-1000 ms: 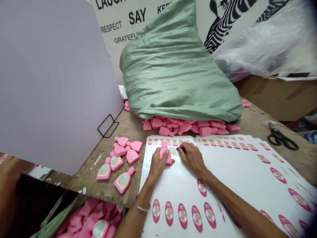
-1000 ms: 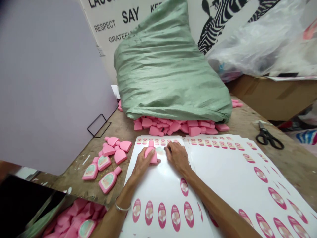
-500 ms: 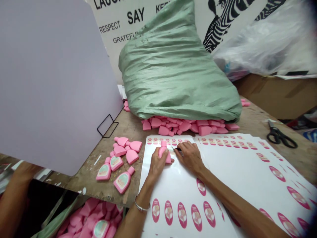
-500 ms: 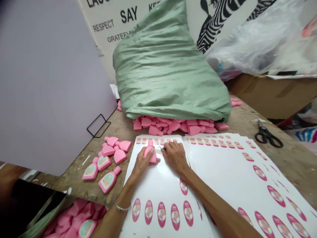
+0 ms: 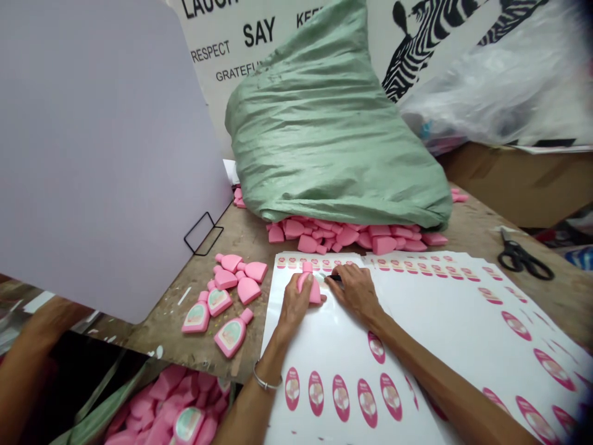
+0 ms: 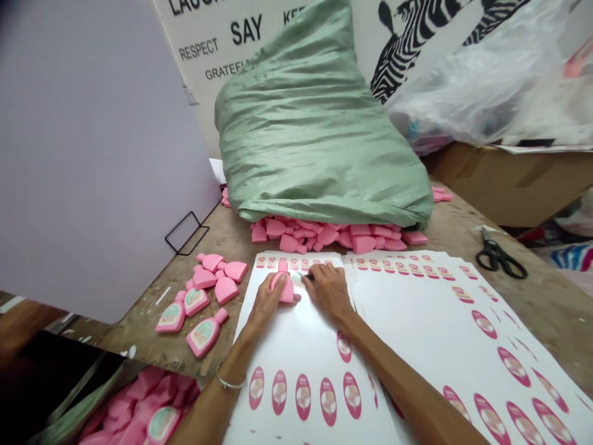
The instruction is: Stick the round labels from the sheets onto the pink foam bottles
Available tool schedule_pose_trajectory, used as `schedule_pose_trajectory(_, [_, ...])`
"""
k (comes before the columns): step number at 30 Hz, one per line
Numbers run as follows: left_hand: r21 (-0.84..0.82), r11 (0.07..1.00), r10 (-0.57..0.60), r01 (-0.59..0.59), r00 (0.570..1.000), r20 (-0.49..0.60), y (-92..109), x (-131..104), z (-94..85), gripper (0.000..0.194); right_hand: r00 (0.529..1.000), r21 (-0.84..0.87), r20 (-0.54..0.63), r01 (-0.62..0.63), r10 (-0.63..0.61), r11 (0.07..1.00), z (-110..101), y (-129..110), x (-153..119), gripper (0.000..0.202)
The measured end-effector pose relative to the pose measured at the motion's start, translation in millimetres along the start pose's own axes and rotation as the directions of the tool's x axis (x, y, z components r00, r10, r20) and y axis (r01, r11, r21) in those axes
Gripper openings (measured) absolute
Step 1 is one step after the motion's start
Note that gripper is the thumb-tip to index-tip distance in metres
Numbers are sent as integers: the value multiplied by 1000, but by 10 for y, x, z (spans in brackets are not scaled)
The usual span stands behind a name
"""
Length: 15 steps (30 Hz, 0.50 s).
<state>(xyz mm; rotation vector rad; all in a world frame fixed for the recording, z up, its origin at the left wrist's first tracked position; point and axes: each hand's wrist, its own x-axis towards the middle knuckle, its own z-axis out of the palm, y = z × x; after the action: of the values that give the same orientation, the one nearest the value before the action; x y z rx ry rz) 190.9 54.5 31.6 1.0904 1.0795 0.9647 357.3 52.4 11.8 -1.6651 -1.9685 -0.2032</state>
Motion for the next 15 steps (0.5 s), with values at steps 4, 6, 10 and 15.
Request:
schedule_pose_trajectory(4, [-44,999,1,-1,1000,-3,-35,19,-1,48,998,108,-55,17,-11,994,-33,-1,1,16])
schedule_pose_trajectory(6, [-76,997,11,-12,1000,-16,-40,19,-2,46,996,157,-93,19,-5,987,-27,15,-5,17])
schedule_pose_trajectory(10, [-108,994,18,-21,999,-30,-33,10,-2,45,989,230,-139,-8,41,973,2,52,-18,16])
schedule_pose_trajectory(15, [-134,991,1,-5,1000,-31,-24,6,5,47,987,292,-140,-30,74,956,-12,58,-21,17])
